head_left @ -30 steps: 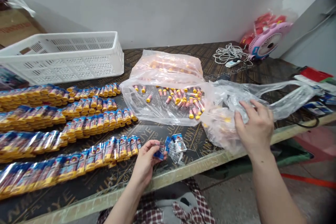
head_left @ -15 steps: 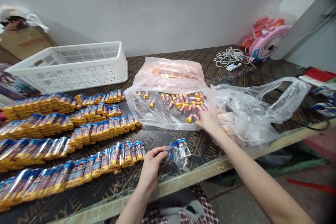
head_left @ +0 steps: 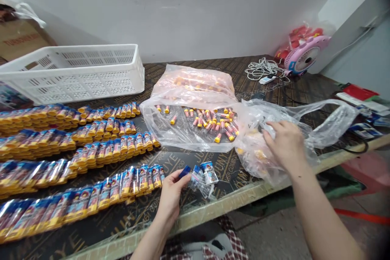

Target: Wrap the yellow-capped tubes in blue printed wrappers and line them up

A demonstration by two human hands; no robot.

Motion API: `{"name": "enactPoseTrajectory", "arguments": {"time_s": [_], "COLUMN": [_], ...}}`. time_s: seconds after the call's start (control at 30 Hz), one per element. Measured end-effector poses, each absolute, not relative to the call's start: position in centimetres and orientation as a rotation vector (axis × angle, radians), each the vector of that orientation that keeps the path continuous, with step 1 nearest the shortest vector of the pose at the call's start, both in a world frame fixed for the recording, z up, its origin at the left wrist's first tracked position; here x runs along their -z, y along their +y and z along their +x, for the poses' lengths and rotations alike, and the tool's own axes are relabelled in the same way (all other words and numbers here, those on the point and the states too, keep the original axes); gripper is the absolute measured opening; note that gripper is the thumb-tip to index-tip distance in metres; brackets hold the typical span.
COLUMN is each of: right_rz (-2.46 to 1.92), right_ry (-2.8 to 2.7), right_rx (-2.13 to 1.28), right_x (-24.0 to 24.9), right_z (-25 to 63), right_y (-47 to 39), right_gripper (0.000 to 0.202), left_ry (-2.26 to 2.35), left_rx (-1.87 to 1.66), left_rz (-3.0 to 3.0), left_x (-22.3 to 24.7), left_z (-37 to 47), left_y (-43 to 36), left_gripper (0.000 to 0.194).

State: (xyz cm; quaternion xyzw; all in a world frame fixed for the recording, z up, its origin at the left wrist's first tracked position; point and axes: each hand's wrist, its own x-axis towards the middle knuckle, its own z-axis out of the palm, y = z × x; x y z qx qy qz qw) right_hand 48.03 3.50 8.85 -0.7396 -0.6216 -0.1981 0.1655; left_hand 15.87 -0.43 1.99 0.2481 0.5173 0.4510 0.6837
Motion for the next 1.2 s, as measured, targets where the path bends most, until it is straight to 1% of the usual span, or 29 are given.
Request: {"name": "enactPoseTrajectory", "arguments": {"time_s": [0.03, 0.1, 0.23, 0.33, 0.4, 0.47, 0.5, 0.57, 0.63, 0.7, 0.8, 0.9, 1.07, 1.2], "right_rz": [-2.065, -2.154, -2.276, -2.301, -2.246, -2.034, -1.858, -1.565, -1.37, -1.239, -1.141, -1.126, -1.125, -1.109], "right_ry": [-1.844, -2.035, -2.009, -1.993, -1.973, -1.921, -1.879, -1.795, -1.71, -1.689, -1.712, -1.717, -1.776, -1.761], "right_rx": [0.462, 0.188, 0.103, 0.073, 0.065, 0.017, -0.037, -0.153, -0.138, -0.142, -0.12, -0.041, -0.088, -0.189], "right_x": [-8.7, -8.0, -5.7, -5.3, -6.1, -7.4, -7.9, -8.6, -8.3, -7.3, -5.6, -4.5, -3.6, -3.2], "right_z": [46.1, 42.8, 40.4, 41.2, 41.5, 40.9, 40.2, 38.3, 36.1, 34.2, 32.5, 31.9, 31.4, 31.0], "right_y": [4.6, 7.1, 11.5, 12.3, 11.3, 8.8, 7.2, 3.4, -0.2, -3.1, -5.2, -5.5, -5.1, -5.2], "right_gripper": [0.027, 0.027, 0.031, 0.043, 0.049, 0.049, 0.046, 0.034, 0.021, 0.029, 0.048, 0.057, 0.057, 0.052], "left_ry": [1.144, 1.129, 1.161, 1.193, 1.201, 1.193, 1.187, 1.176, 1.165, 1.154, 1.141, 1.139, 1.136, 1.03], "left_rx": [-1.005, -1.003, -1.036, -1.062, -1.074, -1.1, -1.12, -1.164, -1.191, -1.185, -1.171, -1.168, -1.154, -1.203], "left_rz": [0.552, 0.552, 0.564, 0.533, 0.493, 0.438, 0.401, 0.296, 0.163, 0.036, -0.085, -0.136, -0.1, 0.069], "left_x": [-2.1, -2.3, -2.8, -3.1, -3.4, -3.7, -3.8, -4.1, -4.2, -4.2, -4.2, -4.4, -4.7, -4.8], "left_z": [16.0, 16.3, 16.3, 16.2, 16.1, 16.2, 16.3, 16.5, 16.7, 16.9, 17.0, 17.0, 17.4, 17.9], "left_y": [-0.5, -0.6, -0.5, -0.2, 0.0, 0.4, 0.6, 1.0, 1.3, 1.7, 2.0, 2.0, 1.2, 0.4], "left_gripper": [0.032, 0.031, 0.027, 0.029, 0.031, 0.033, 0.034, 0.035, 0.034, 0.03, 0.023, 0.018, 0.021, 0.029]}}
